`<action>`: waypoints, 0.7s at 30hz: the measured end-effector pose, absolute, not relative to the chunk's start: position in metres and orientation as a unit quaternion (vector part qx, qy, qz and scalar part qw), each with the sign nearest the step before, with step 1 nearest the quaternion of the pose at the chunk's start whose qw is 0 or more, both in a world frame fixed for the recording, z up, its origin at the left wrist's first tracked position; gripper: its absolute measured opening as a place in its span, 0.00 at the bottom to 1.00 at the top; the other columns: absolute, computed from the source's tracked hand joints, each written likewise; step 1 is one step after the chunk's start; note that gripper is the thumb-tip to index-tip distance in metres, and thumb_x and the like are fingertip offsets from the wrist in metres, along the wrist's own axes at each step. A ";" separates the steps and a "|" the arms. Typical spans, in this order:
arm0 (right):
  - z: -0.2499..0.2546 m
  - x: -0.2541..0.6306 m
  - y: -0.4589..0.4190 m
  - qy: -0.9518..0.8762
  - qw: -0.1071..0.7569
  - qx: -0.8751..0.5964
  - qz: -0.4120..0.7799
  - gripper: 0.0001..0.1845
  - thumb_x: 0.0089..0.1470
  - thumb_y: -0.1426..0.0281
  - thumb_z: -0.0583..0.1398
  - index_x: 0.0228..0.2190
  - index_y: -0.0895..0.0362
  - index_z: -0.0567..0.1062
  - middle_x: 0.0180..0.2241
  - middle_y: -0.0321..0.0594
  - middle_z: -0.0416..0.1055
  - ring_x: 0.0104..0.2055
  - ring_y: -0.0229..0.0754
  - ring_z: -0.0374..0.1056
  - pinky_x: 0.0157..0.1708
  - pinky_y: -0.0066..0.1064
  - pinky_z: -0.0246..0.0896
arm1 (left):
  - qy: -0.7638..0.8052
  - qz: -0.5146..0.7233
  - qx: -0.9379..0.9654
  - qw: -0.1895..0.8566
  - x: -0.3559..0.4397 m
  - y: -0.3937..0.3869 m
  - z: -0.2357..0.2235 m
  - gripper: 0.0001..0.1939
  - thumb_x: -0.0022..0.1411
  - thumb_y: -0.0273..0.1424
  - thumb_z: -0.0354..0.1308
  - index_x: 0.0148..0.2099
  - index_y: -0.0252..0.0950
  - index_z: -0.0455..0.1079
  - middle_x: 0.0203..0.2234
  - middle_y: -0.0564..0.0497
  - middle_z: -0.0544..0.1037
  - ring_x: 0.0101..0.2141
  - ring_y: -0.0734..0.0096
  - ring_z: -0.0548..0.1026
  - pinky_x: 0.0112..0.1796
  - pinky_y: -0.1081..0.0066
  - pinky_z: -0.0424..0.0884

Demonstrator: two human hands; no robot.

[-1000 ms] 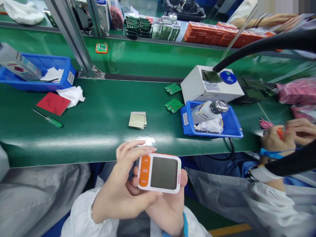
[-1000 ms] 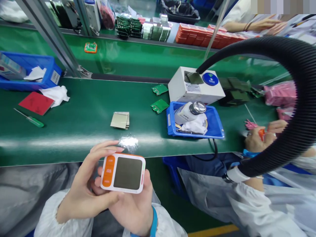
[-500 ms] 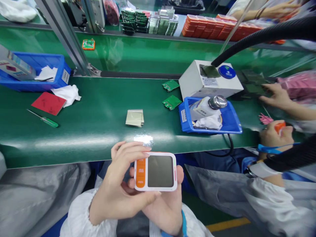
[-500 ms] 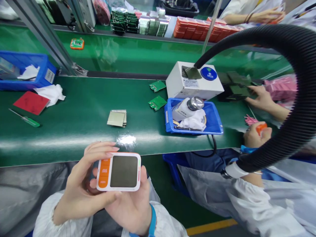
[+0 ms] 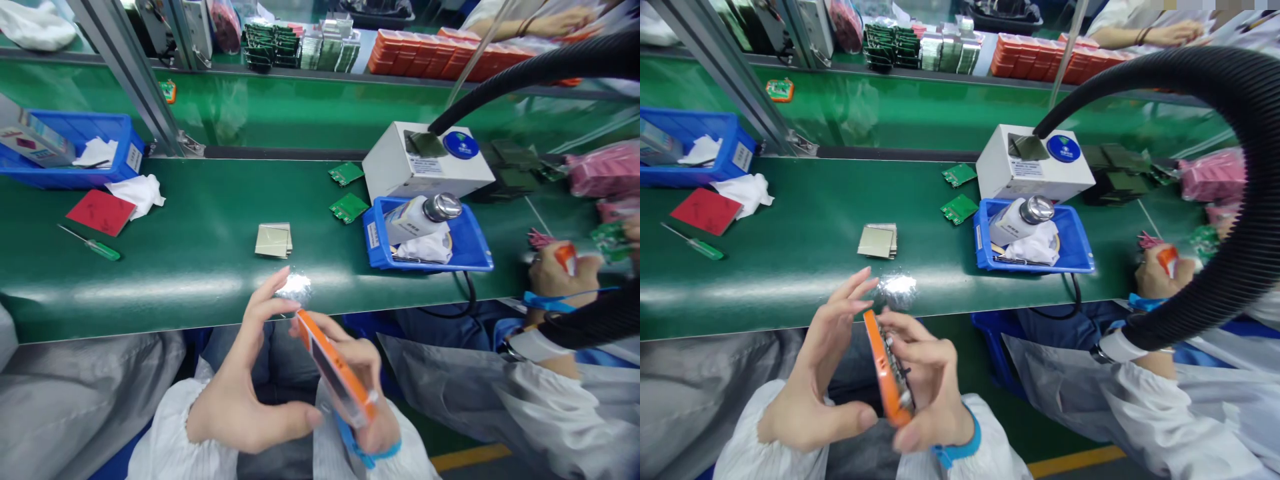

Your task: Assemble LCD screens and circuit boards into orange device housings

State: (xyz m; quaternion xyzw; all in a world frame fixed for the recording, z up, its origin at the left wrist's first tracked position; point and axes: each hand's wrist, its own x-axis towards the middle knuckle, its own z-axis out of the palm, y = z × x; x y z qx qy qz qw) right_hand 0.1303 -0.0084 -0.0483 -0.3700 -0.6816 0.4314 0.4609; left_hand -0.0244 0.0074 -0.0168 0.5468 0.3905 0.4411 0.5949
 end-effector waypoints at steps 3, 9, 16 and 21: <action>-0.037 0.147 0.002 -0.700 0.511 -0.372 0.333 0.32 0.49 0.62 0.66 0.55 0.50 0.65 0.55 0.49 0.64 0.55 0.57 0.65 0.58 0.63 0.51 | 0.308 0.466 0.395 0.730 -0.026 0.014 -0.021 0.38 0.47 0.40 0.67 0.59 0.49 0.56 0.65 0.48 0.51 0.61 0.50 0.58 0.57 0.55 0.56; -0.022 0.162 0.015 -0.827 0.397 -0.368 0.151 0.32 0.47 0.73 0.66 0.54 0.57 0.65 0.52 0.56 0.66 0.53 0.56 0.66 0.55 0.65 0.55 | 0.293 0.406 0.283 0.818 -0.030 0.030 -0.022 0.22 0.55 0.39 0.61 0.50 0.37 0.67 0.36 0.46 0.80 0.35 0.63 0.78 0.37 0.69 0.70; -0.009 0.157 0.033 -0.871 0.340 -0.348 0.075 0.26 0.51 0.74 0.64 0.51 0.64 0.66 0.50 0.60 0.67 0.56 0.53 0.63 0.55 0.63 0.57 | 0.479 0.419 0.353 0.686 -0.028 0.043 -0.007 0.15 0.53 0.34 0.66 0.43 0.35 0.73 0.25 0.51 0.81 0.30 0.68 0.77 0.35 0.72 0.70; 0.015 0.144 0.055 -0.885 0.321 -0.337 0.033 0.23 0.53 0.74 0.62 0.50 0.65 0.66 0.50 0.62 0.67 0.56 0.54 0.63 0.55 0.64 0.56 | 0.486 0.435 0.358 0.668 -0.038 0.065 0.010 0.17 0.50 0.35 0.68 0.41 0.33 0.74 0.25 0.48 0.81 0.29 0.67 0.77 0.33 0.72 0.71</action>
